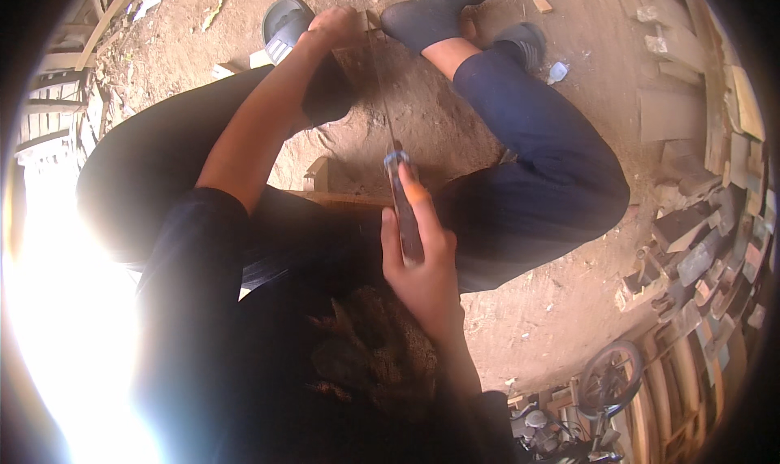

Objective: The person uses a hand saw to cut a small piece of wood while squatting on the ground. They hold the wood with their left hand and saw with their right hand, producing sawdust as they cut.

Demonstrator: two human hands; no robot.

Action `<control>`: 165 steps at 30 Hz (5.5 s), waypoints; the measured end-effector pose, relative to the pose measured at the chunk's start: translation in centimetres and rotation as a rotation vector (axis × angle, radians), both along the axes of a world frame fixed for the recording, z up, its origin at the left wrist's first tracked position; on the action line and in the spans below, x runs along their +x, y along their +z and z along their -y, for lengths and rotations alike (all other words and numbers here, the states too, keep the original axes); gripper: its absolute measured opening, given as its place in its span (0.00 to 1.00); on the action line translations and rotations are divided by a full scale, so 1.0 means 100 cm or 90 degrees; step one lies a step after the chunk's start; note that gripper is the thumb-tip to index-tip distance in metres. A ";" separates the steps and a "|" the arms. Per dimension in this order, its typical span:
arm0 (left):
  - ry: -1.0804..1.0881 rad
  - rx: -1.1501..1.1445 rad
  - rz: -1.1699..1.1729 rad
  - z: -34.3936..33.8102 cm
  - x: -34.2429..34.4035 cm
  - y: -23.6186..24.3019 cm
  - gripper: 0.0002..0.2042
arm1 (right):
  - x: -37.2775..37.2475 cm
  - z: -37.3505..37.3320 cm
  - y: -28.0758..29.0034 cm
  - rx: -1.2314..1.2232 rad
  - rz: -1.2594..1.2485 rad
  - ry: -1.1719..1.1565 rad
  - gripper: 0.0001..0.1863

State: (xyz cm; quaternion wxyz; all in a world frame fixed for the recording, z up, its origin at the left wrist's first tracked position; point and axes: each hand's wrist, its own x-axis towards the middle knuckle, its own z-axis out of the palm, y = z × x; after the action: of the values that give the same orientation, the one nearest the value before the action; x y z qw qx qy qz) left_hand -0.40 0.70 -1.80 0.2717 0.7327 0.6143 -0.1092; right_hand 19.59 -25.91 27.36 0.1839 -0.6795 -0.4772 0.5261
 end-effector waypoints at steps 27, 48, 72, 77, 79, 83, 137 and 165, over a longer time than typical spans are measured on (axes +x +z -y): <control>0.007 -0.017 -0.048 -0.006 0.006 0.001 0.31 | 0.026 0.034 0.008 0.011 -0.044 -0.052 0.24; -0.037 0.035 -0.070 -0.001 0.011 0.011 0.30 | 0.031 0.038 0.008 0.003 -0.043 -0.050 0.24; -0.044 0.016 -0.094 -0.007 -0.002 -0.016 0.27 | 0.009 0.020 -0.018 0.035 -0.006 -0.006 0.26; -0.028 0.035 -0.085 -0.001 0.006 -0.002 0.32 | 0.021 0.046 0.002 0.045 -0.047 -0.065 0.25; -0.022 0.009 -0.102 -0.004 0.007 -0.001 0.32 | 0.022 0.047 0.005 0.050 -0.038 -0.075 0.24; -0.025 0.038 -0.060 0.000 0.000 -0.006 0.30 | 0.015 0.002 -0.045 0.128 -0.010 -0.032 0.24; -0.102 0.048 -0.127 -0.007 0.008 -0.004 0.24 | 0.029 0.061 0.005 0.068 -0.103 -0.078 0.34; 0.036 0.055 -0.050 0.010 0.013 0.018 0.32 | 0.016 0.020 0.007 -0.030 -0.034 -0.025 0.31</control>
State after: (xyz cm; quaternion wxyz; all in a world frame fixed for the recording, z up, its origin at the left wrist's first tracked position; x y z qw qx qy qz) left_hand 0.88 -0.33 -0.03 0.2186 0.7211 0.6493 -0.1033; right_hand 21.23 -27.90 28.09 0.1904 -0.6785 -0.4463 0.5515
